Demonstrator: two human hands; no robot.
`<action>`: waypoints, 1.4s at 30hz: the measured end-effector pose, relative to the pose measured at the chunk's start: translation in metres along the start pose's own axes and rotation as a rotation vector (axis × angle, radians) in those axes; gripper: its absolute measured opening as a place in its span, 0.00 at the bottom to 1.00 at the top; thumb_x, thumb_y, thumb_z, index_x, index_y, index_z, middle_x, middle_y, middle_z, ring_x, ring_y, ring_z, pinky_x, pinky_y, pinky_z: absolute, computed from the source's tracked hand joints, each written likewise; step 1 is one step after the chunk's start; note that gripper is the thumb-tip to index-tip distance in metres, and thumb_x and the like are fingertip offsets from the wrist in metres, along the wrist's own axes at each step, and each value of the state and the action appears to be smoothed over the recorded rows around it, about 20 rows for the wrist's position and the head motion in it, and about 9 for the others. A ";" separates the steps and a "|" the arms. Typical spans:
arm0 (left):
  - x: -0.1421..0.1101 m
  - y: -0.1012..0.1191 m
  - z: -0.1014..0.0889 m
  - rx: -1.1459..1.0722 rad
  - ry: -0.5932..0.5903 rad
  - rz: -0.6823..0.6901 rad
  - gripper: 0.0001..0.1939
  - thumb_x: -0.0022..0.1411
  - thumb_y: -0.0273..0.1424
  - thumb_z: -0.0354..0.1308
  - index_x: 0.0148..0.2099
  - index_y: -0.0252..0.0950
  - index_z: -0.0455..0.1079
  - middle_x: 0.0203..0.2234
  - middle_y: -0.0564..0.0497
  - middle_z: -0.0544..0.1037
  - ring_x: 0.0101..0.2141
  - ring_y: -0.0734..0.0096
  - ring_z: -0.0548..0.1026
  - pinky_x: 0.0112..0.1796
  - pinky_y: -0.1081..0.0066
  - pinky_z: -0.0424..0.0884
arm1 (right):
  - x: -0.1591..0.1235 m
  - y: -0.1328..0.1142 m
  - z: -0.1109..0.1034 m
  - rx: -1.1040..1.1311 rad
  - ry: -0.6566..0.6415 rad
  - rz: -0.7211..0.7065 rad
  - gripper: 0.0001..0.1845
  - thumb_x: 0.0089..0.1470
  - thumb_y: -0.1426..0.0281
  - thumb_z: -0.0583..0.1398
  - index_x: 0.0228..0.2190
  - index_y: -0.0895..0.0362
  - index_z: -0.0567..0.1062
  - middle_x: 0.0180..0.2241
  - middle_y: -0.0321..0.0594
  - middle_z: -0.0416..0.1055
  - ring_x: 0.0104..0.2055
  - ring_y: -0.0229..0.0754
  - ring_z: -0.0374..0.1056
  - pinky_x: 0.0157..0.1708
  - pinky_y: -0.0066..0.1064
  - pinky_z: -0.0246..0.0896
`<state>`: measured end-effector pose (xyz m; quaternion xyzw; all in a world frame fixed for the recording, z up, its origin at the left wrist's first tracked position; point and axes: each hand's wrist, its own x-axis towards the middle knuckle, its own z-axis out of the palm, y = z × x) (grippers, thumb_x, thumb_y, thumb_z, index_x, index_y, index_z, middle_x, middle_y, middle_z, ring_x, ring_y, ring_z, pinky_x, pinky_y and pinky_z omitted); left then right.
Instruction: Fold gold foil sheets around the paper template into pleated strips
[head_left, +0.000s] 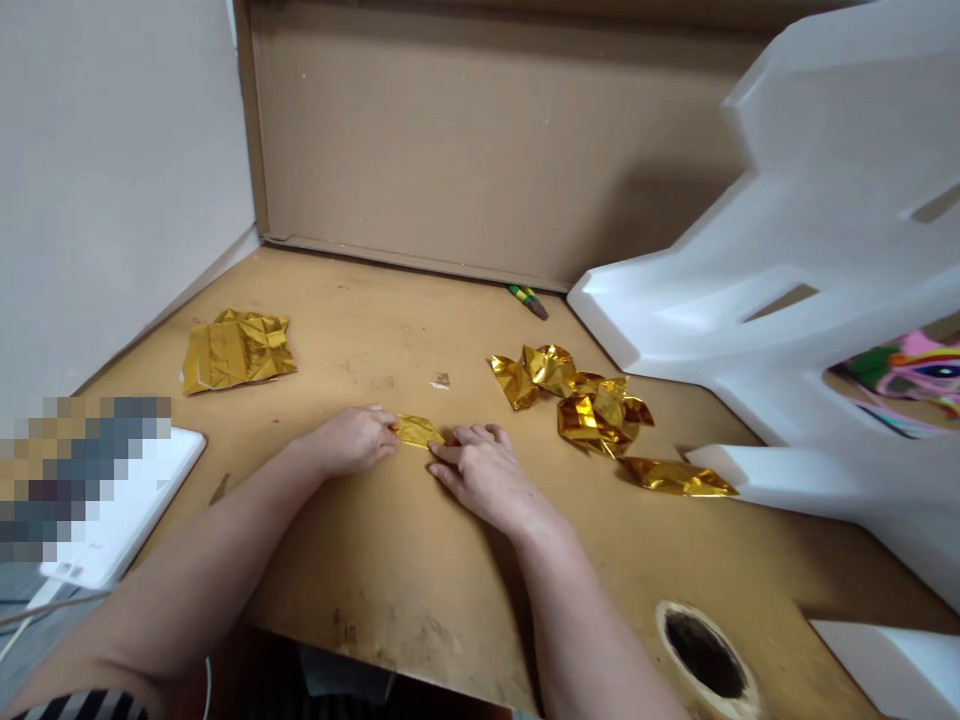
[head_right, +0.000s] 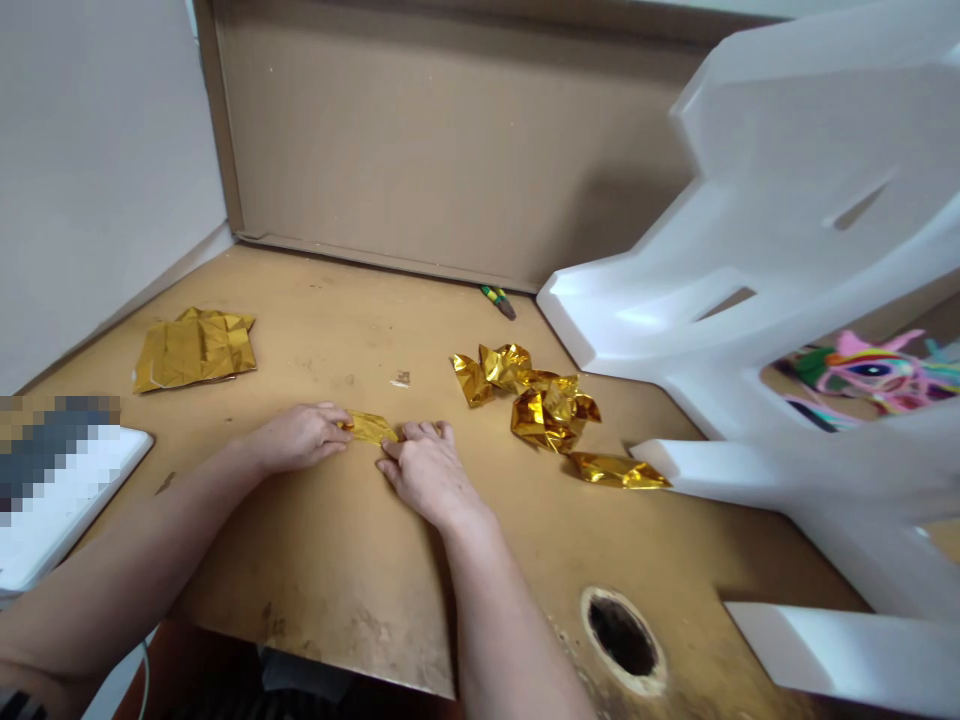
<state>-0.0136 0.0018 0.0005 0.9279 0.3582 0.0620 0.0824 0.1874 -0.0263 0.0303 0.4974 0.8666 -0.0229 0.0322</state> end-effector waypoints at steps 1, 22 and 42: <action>0.000 -0.002 0.001 -0.009 0.009 0.003 0.12 0.62 0.29 0.48 0.36 0.36 0.74 0.39 0.48 0.75 0.41 0.66 0.72 0.43 0.67 0.67 | -0.001 0.001 -0.002 -0.008 -0.011 0.012 0.10 0.55 0.66 0.57 0.37 0.54 0.77 0.37 0.44 0.72 0.41 0.45 0.64 0.43 0.38 0.47; 0.003 0.016 0.021 -0.027 0.013 0.075 0.26 0.63 0.39 0.49 0.58 0.28 0.58 0.57 0.36 0.62 0.58 0.55 0.58 0.57 0.57 0.54 | -0.001 0.001 0.002 0.015 0.070 0.034 0.14 0.57 0.67 0.53 0.30 0.56 0.78 0.35 0.46 0.73 0.42 0.47 0.65 0.46 0.41 0.51; -0.008 -0.020 0.002 -0.252 -0.032 0.029 0.12 0.62 0.32 0.51 0.44 0.36 0.73 0.47 0.46 0.74 0.51 0.66 0.69 0.51 0.67 0.63 | 0.013 -0.009 0.039 0.165 -0.094 -0.035 0.48 0.54 0.44 0.39 0.62 0.69 0.44 0.64 0.57 0.37 0.66 0.51 0.31 0.61 0.47 0.36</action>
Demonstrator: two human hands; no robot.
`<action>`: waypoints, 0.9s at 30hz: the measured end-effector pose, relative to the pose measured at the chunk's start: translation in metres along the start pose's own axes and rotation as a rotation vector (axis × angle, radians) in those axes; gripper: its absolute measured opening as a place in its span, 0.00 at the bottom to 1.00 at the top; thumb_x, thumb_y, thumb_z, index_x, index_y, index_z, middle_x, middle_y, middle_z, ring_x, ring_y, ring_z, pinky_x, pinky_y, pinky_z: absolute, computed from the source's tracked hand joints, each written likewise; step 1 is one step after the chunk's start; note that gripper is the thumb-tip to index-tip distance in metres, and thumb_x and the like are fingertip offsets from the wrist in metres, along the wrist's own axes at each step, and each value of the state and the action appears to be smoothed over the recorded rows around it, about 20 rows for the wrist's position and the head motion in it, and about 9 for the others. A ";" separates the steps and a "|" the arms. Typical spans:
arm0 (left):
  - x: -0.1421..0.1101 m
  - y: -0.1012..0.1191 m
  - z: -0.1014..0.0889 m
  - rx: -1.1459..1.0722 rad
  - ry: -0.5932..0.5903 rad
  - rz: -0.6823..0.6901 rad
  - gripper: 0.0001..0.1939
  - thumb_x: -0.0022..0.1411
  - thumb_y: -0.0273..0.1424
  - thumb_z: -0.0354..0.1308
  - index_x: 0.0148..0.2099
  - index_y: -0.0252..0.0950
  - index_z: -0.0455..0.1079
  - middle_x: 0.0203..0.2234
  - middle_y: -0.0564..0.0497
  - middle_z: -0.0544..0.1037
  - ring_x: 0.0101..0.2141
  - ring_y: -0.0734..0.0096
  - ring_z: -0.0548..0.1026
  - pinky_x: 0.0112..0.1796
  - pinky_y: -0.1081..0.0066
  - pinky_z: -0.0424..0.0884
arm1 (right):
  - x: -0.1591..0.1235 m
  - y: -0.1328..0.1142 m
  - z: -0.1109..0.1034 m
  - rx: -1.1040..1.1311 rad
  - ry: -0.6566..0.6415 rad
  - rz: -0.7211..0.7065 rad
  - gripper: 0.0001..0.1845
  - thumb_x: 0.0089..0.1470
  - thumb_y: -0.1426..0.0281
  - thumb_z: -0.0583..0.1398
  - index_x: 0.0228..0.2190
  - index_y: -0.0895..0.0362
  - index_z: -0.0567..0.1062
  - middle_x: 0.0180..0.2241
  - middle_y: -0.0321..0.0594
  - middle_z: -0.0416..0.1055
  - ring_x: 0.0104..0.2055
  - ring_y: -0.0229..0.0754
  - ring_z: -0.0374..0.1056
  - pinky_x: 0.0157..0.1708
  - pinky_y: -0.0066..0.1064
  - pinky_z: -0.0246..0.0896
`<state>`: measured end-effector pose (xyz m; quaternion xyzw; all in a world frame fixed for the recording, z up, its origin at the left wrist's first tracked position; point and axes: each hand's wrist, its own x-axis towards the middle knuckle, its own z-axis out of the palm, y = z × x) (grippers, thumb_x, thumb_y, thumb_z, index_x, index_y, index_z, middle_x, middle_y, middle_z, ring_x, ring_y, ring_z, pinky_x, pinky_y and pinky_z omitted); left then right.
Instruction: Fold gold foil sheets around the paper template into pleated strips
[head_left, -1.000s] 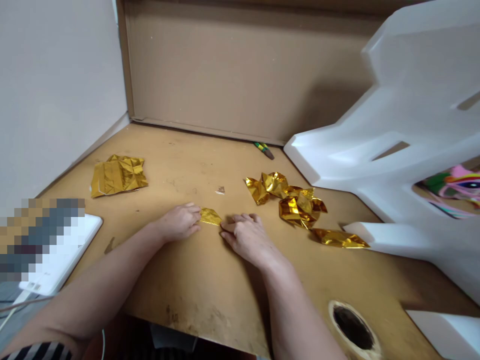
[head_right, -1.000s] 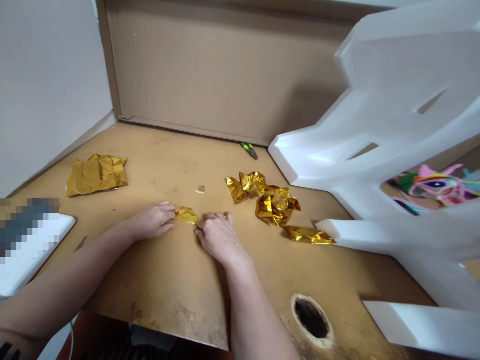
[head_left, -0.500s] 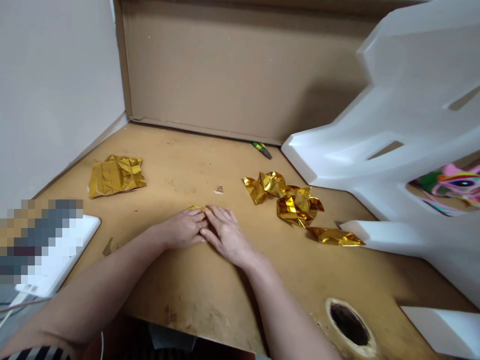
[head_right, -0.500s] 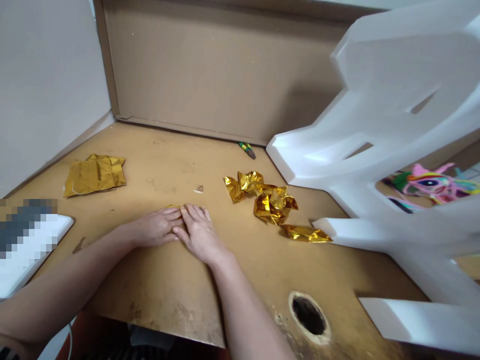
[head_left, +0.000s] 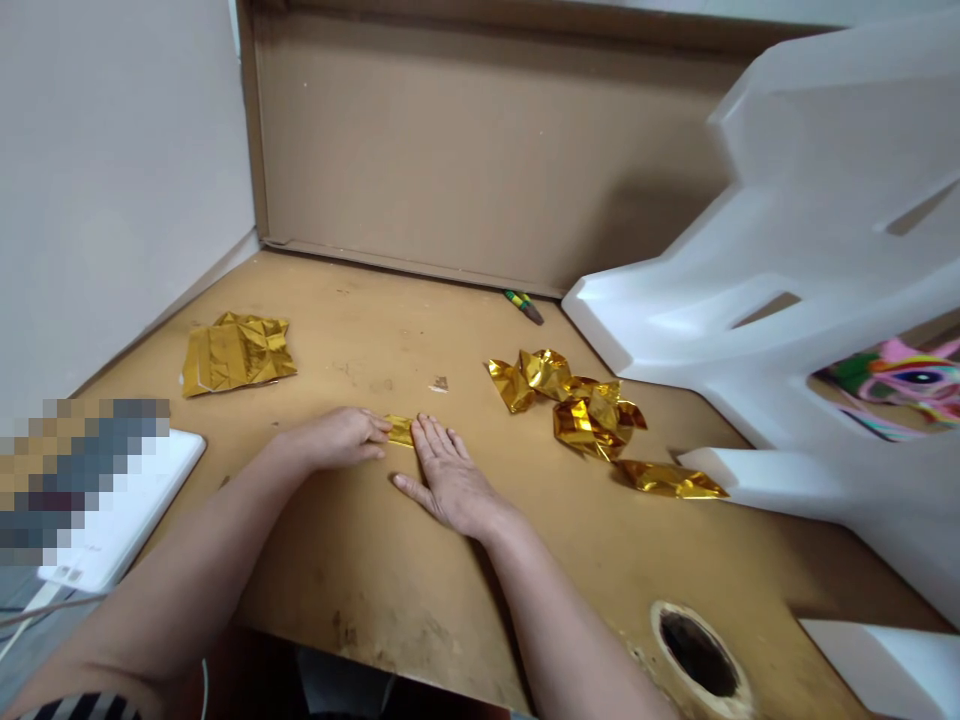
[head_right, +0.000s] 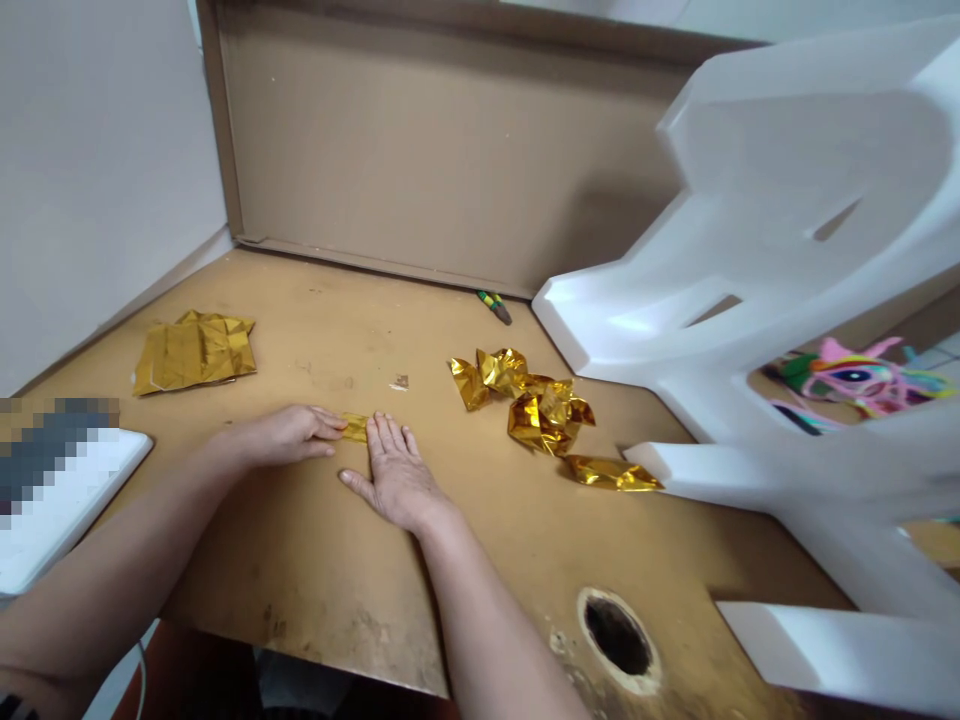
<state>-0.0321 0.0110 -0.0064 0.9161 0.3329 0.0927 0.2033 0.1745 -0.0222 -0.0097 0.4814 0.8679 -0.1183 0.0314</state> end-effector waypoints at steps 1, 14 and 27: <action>0.000 0.001 -0.001 -0.001 0.005 -0.006 0.12 0.62 0.32 0.51 0.42 0.35 0.74 0.46 0.46 0.75 0.50 0.66 0.70 0.51 0.67 0.64 | 0.000 0.000 0.000 -0.005 0.004 0.001 0.48 0.54 0.44 0.39 0.62 0.68 0.44 0.64 0.56 0.37 0.66 0.51 0.32 0.61 0.47 0.35; 0.014 0.029 0.039 0.155 0.005 -0.084 0.46 0.59 0.57 0.35 0.65 0.23 0.38 0.63 0.33 0.43 0.63 0.53 0.42 0.59 0.57 0.43 | 0.004 0.009 0.013 -0.067 0.051 -0.034 0.46 0.54 0.49 0.48 0.62 0.66 0.42 0.64 0.57 0.39 0.66 0.53 0.34 0.61 0.49 0.37; 0.009 0.029 0.029 0.179 -0.087 -0.139 0.50 0.57 0.59 0.35 0.65 0.21 0.39 0.63 0.32 0.41 0.63 0.52 0.40 0.59 0.58 0.42 | -0.004 0.013 0.001 -0.029 0.011 0.088 0.46 0.55 0.45 0.39 0.62 0.66 0.43 0.64 0.55 0.37 0.66 0.50 0.32 0.61 0.50 0.32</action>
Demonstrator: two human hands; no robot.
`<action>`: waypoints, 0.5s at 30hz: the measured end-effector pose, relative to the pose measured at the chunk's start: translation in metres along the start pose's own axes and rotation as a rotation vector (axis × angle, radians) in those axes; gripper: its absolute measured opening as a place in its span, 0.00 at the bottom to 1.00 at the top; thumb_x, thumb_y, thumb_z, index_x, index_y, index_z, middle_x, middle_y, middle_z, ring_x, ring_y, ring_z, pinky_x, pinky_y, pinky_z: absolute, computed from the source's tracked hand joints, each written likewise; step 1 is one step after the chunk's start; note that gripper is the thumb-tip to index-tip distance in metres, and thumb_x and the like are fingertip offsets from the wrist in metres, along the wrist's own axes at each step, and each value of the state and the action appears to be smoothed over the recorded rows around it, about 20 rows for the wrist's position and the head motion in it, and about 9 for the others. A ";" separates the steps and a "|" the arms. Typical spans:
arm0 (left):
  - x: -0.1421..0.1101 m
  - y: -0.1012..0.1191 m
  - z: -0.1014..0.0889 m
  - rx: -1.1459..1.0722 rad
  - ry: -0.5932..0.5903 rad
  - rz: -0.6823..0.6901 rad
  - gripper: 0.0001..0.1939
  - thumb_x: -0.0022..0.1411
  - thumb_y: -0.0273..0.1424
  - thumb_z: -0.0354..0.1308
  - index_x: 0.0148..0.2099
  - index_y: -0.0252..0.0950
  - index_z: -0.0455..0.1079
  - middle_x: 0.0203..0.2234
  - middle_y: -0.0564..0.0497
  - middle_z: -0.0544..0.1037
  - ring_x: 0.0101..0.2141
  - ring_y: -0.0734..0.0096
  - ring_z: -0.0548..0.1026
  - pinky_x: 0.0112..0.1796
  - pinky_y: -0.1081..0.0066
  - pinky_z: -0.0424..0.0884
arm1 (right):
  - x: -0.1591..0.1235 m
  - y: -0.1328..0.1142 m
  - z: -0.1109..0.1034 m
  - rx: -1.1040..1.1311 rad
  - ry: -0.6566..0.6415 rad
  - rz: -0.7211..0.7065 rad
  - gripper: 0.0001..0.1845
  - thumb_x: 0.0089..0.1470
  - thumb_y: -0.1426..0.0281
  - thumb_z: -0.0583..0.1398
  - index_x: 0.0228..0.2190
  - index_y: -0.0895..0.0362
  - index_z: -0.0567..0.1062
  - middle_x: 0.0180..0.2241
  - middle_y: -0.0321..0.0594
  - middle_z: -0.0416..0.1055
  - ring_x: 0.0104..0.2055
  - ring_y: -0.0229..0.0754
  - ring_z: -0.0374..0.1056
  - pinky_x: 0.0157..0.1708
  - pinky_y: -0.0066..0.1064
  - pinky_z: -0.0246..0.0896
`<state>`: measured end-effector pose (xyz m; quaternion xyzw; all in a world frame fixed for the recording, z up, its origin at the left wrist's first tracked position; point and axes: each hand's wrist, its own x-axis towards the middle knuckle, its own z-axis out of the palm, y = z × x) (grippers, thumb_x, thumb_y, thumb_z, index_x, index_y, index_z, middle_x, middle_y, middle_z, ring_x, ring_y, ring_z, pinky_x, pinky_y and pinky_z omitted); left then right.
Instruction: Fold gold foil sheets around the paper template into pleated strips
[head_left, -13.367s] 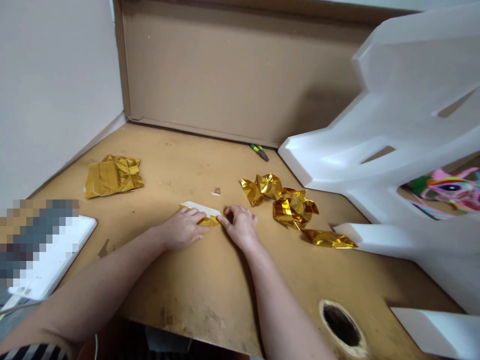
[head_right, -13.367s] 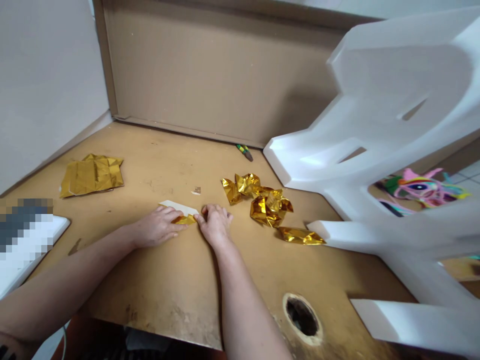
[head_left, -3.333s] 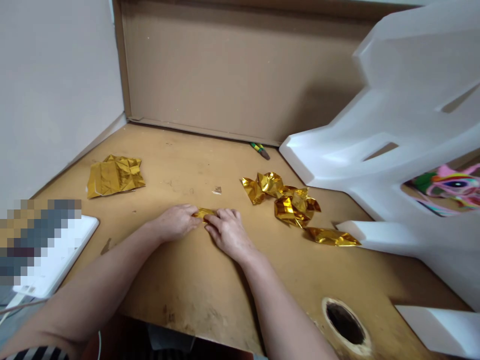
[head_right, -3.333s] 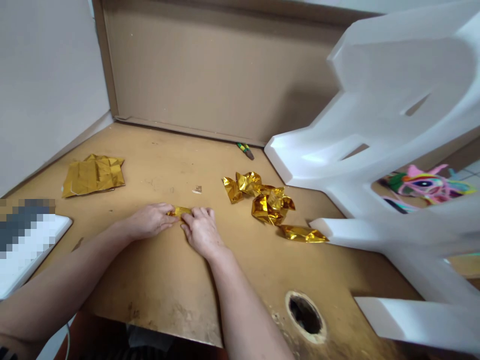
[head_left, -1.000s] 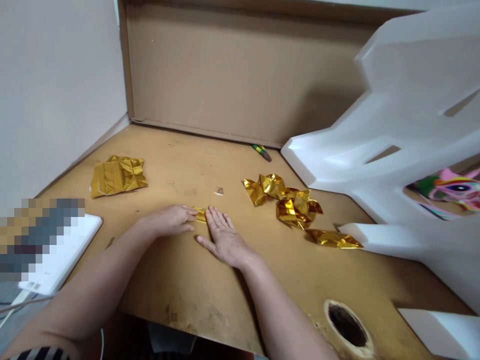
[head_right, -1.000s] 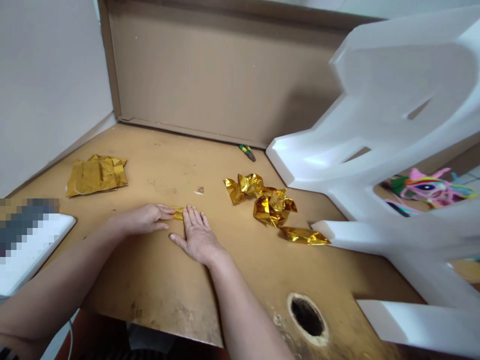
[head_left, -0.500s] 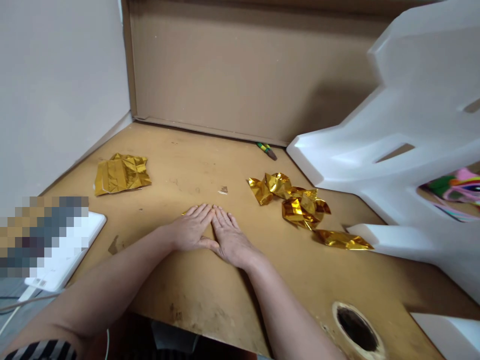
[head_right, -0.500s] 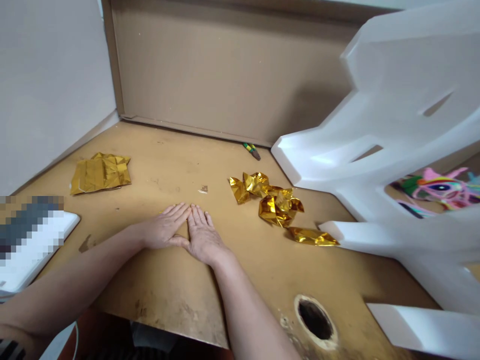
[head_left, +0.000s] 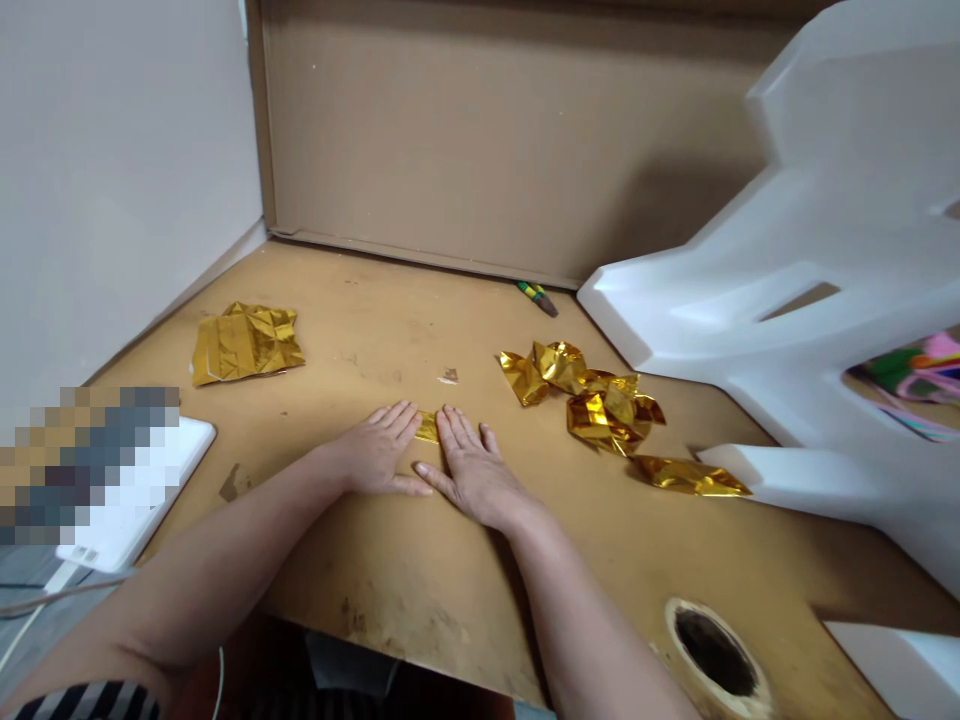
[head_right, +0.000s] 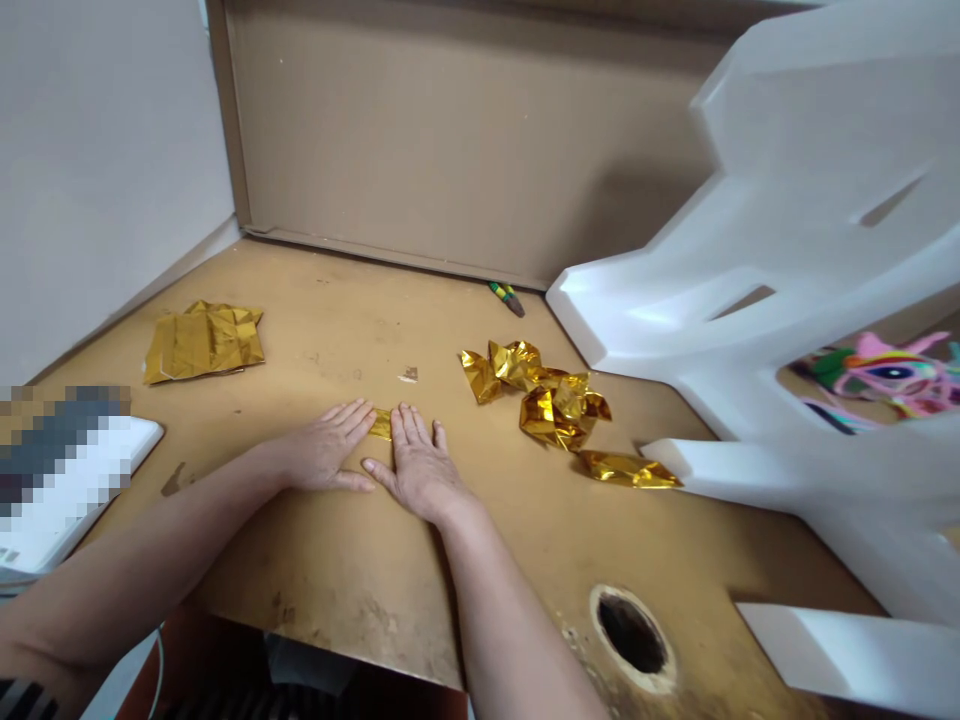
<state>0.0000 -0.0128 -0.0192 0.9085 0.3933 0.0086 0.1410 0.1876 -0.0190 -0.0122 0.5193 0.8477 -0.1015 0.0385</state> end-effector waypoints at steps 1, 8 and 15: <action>0.000 0.001 0.000 0.001 -0.007 -0.007 0.50 0.57 0.59 0.36 0.65 0.21 0.39 0.63 0.32 0.41 0.63 0.52 0.39 0.59 0.58 0.41 | 0.000 0.000 -0.001 0.000 0.003 0.015 0.46 0.54 0.45 0.39 0.62 0.66 0.44 0.64 0.55 0.38 0.66 0.50 0.32 0.61 0.51 0.31; 0.000 0.003 -0.001 -0.010 -0.014 -0.022 0.51 0.56 0.60 0.39 0.65 0.21 0.37 0.63 0.33 0.40 0.63 0.51 0.38 0.60 0.58 0.40 | 0.000 -0.012 -0.001 0.058 0.063 -0.074 0.46 0.55 0.45 0.37 0.62 0.67 0.42 0.64 0.54 0.36 0.66 0.49 0.29 0.61 0.51 0.28; 0.000 0.000 -0.006 -0.069 -0.061 -0.021 0.53 0.53 0.60 0.42 0.66 0.23 0.36 0.64 0.34 0.38 0.63 0.51 0.38 0.60 0.58 0.41 | -0.001 -0.017 -0.001 0.114 -0.018 -0.107 0.44 0.56 0.47 0.38 0.62 0.67 0.41 0.64 0.54 0.36 0.66 0.49 0.30 0.62 0.48 0.30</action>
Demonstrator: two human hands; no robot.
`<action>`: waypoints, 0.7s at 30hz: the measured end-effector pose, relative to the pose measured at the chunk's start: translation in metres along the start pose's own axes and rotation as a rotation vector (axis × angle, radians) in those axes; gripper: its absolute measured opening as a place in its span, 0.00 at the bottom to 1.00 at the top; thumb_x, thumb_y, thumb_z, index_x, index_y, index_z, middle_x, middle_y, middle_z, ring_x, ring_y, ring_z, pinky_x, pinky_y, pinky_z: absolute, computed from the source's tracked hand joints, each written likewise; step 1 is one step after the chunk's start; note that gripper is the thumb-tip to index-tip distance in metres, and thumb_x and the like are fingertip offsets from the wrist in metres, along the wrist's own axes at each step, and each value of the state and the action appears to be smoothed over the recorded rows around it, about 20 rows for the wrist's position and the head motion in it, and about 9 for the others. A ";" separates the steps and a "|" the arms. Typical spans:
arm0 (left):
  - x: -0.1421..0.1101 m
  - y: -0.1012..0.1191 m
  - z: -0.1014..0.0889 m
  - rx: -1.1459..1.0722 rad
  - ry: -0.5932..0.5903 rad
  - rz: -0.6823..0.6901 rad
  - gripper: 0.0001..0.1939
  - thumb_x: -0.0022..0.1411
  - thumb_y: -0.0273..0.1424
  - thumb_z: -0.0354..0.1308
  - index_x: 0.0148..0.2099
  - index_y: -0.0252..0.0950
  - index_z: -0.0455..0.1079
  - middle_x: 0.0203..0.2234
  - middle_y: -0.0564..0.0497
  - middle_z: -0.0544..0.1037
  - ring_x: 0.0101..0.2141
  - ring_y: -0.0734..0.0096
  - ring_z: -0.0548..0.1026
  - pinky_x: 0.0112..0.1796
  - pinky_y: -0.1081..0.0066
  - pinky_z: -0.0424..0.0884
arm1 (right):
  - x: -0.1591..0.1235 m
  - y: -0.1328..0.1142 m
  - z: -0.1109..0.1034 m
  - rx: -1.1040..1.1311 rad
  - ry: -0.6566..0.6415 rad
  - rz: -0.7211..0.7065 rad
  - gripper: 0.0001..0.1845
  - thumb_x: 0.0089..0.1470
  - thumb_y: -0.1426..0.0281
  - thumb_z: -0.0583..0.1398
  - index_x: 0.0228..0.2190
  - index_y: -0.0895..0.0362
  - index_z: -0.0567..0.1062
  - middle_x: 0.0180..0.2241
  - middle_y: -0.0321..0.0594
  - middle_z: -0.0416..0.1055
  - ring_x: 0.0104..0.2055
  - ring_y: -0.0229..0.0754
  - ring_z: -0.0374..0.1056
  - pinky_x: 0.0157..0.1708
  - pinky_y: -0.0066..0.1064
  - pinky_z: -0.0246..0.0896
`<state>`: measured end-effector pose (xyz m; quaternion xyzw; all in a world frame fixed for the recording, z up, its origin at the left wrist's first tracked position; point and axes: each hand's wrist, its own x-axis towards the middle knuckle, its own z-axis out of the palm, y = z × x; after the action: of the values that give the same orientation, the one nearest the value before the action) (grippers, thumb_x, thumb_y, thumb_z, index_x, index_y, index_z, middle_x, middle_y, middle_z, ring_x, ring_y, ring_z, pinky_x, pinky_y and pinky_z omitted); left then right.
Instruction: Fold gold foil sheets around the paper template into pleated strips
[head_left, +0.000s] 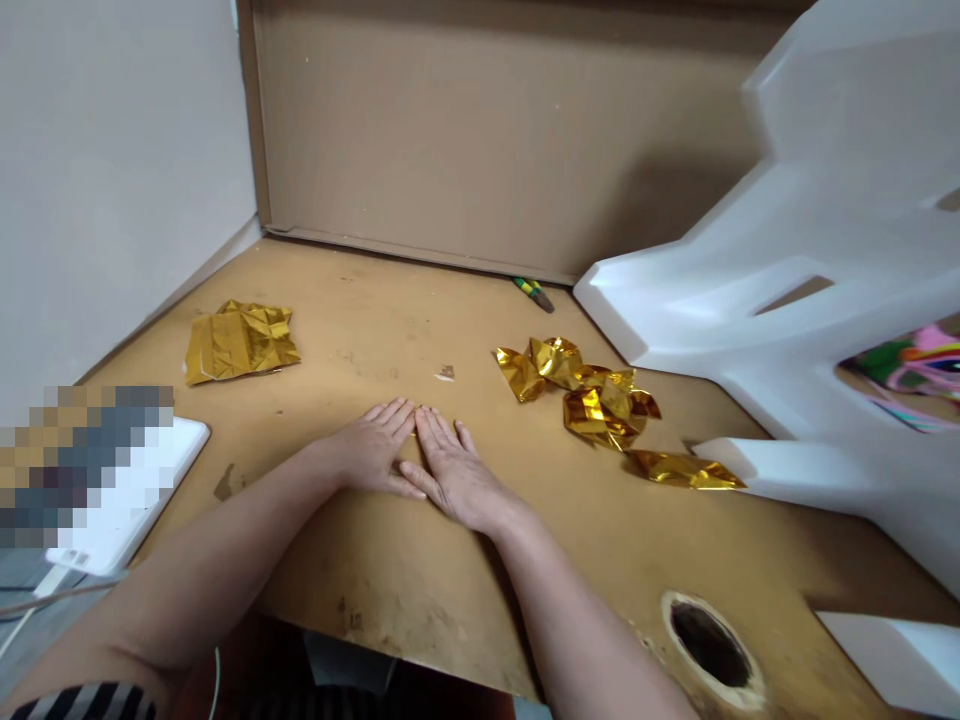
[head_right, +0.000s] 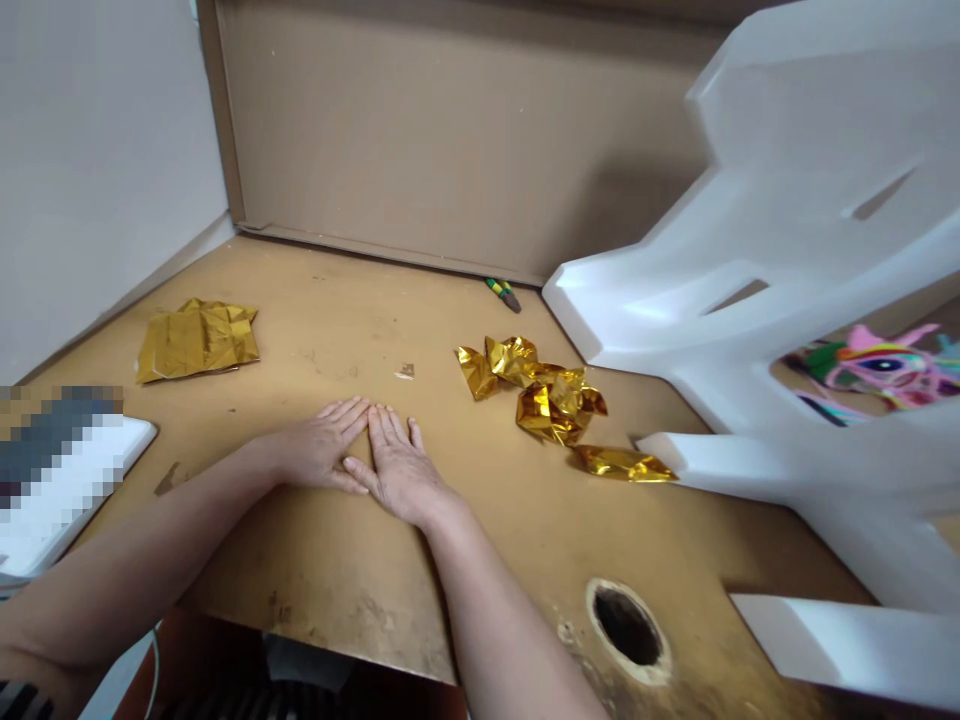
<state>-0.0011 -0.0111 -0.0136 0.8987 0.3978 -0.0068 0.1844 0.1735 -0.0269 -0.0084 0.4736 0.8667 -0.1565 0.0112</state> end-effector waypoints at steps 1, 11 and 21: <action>-0.001 -0.001 -0.002 0.000 -0.018 -0.012 0.53 0.54 0.60 0.42 0.66 0.22 0.36 0.64 0.34 0.37 0.63 0.51 0.37 0.60 0.58 0.41 | -0.001 0.000 -0.001 -0.007 -0.006 0.011 0.44 0.56 0.47 0.38 0.62 0.66 0.42 0.64 0.53 0.36 0.66 0.49 0.30 0.62 0.47 0.30; -0.007 -0.007 -0.009 0.031 -0.060 -0.056 0.53 0.53 0.60 0.40 0.66 0.23 0.37 0.64 0.35 0.37 0.63 0.53 0.37 0.59 0.58 0.41 | -0.006 0.009 -0.004 -0.096 -0.020 0.079 0.44 0.56 0.47 0.38 0.62 0.65 0.43 0.64 0.53 0.37 0.66 0.49 0.31 0.61 0.50 0.30; 0.000 -0.014 -0.008 0.083 0.093 -0.041 0.31 0.65 0.43 0.43 0.62 0.27 0.51 0.62 0.38 0.53 0.62 0.60 0.50 0.58 0.62 0.48 | -0.002 0.006 -0.011 -0.211 0.050 0.220 0.32 0.59 0.60 0.46 0.59 0.66 0.55 0.62 0.57 0.49 0.64 0.51 0.42 0.59 0.51 0.37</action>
<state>-0.0127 0.0001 -0.0107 0.8965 0.4237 0.0147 0.1283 0.1807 -0.0230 0.0010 0.5656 0.8212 -0.0505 0.0564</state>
